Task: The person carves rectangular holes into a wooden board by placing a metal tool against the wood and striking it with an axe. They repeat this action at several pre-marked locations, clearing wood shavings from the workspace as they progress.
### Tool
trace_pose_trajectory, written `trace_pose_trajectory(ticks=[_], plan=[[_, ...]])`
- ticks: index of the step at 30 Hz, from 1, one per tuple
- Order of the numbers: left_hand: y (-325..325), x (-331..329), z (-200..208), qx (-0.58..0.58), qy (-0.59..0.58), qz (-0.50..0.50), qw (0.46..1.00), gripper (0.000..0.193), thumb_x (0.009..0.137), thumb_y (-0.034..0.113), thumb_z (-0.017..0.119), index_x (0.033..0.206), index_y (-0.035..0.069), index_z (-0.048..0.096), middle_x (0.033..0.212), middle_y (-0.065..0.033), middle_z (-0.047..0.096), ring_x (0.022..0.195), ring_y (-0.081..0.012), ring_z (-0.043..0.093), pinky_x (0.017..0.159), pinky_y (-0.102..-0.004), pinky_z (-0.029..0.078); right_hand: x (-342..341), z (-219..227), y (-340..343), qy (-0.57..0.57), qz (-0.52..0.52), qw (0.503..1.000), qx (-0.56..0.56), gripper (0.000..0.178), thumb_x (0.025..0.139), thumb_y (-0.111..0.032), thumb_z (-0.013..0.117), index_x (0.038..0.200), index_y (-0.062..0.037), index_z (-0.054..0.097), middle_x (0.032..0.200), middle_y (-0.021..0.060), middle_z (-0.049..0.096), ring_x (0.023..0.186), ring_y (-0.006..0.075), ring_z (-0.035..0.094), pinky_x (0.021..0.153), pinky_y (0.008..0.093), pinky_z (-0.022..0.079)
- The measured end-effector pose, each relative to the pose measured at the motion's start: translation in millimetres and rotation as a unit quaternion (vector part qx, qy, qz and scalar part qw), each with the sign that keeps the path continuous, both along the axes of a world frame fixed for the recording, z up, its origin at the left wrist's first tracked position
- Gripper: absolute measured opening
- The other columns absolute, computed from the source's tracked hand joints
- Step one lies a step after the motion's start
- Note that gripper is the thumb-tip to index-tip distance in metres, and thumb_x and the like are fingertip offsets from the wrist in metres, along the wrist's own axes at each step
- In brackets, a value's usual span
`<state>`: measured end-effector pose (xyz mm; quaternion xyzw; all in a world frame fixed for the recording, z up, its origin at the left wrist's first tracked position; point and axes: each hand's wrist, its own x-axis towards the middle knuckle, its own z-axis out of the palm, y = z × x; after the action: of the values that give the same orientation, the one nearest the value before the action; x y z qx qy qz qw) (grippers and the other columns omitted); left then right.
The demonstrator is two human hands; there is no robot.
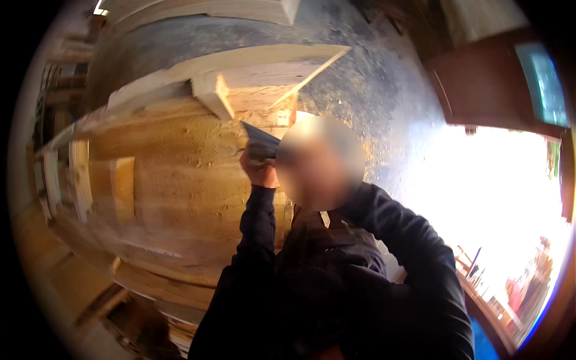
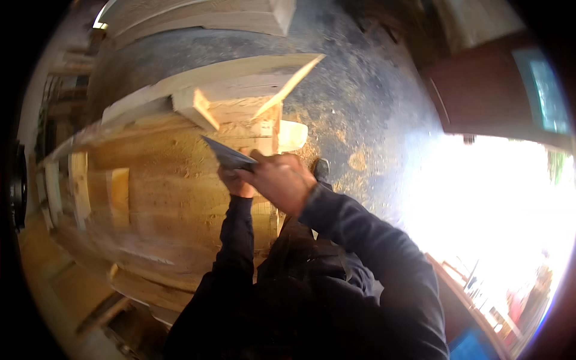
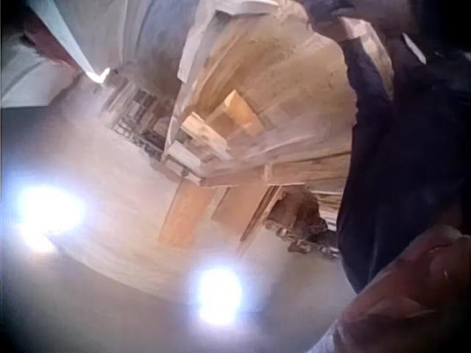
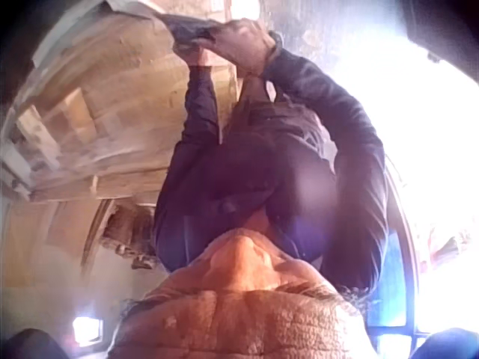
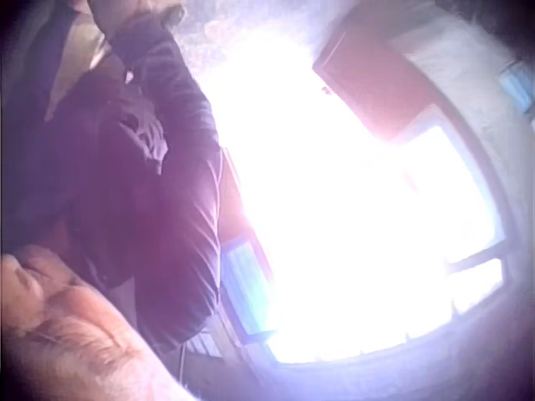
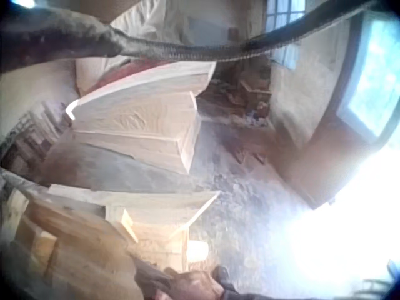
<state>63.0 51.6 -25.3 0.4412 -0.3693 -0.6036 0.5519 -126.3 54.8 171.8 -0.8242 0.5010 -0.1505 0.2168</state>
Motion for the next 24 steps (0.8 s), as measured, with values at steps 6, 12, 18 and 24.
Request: trace_pose_trajectory(ticks=[6, 12, 18, 24], plan=[[-11.1, -23.6, 30.1, -0.134, -0.283, 0.148, 0.938, 0.034, 0.087, 0.012, 0.076, 0.066, 0.006, 0.050, 0.060, -0.0064, 0.051, 0.055, -0.0179, 0.051, 0.054, -0.0359, 0.042, 24.1, 16.7, 28.6, -0.098, -0.127, 0.985, 0.054, 0.031, 0.093, -0.013, 0.065, 0.124, -0.0112, 0.069, 0.112, 0.0129, 0.071, 0.087, 0.0286, 0.071, 0.072, 0.0357, 0.056], [-14.8, -22.2, 53.9, -0.180, -0.191, 0.130, 0.956, 0.049, 0.081, 0.010, 0.086, 0.060, 0.008, 0.042, 0.055, -0.0068, 0.040, 0.048, -0.0199, 0.037, 0.047, -0.0356, 0.030, 9.6, 25.6, 83.4, -0.288, -0.330, 0.866, 0.241, 0.017, 0.097, -0.015, 0.063, 0.104, -0.0015, 0.072, 0.090, 0.0103, 0.073, 0.071, 0.0233, 0.068, 0.067, 0.0368, 0.054], [-16.1, -13.4, 54.3, -0.213, -0.237, 0.129, 0.939, 0.049, 0.078, 0.015, 0.087, 0.059, 0.008, 0.043, 0.056, -0.0111, 0.040, 0.047, -0.0290, 0.041, 0.045, -0.0401, 0.031, 23.7, 15.1, 84.3, -0.208, -0.329, 0.905, 0.169, 0.026, 0.101, -0.024, 0.062, 0.098, 0.0004, 0.070, 0.086, 0.0081, 0.072, 0.071, 0.0204, 0.068, 0.062, 0.0333, 0.053], [-17.8, -13.2, 51.8, -0.217, -0.252, 0.163, 0.929, 0.047, 0.077, 0.022, 0.088, 0.057, 0.010, 0.046, 0.056, -0.0105, 0.044, 0.048, -0.0314, 0.047, 0.045, -0.0415, 0.034, 44.1, -5.5, 58.8, -0.089, -0.341, 0.905, 0.237, 0.031, 0.102, -0.026, 0.057, 0.090, 0.0013, 0.067, 0.073, 0.0066, 0.066, 0.064, 0.0177, 0.062, 0.058, 0.0334, 0.048]])
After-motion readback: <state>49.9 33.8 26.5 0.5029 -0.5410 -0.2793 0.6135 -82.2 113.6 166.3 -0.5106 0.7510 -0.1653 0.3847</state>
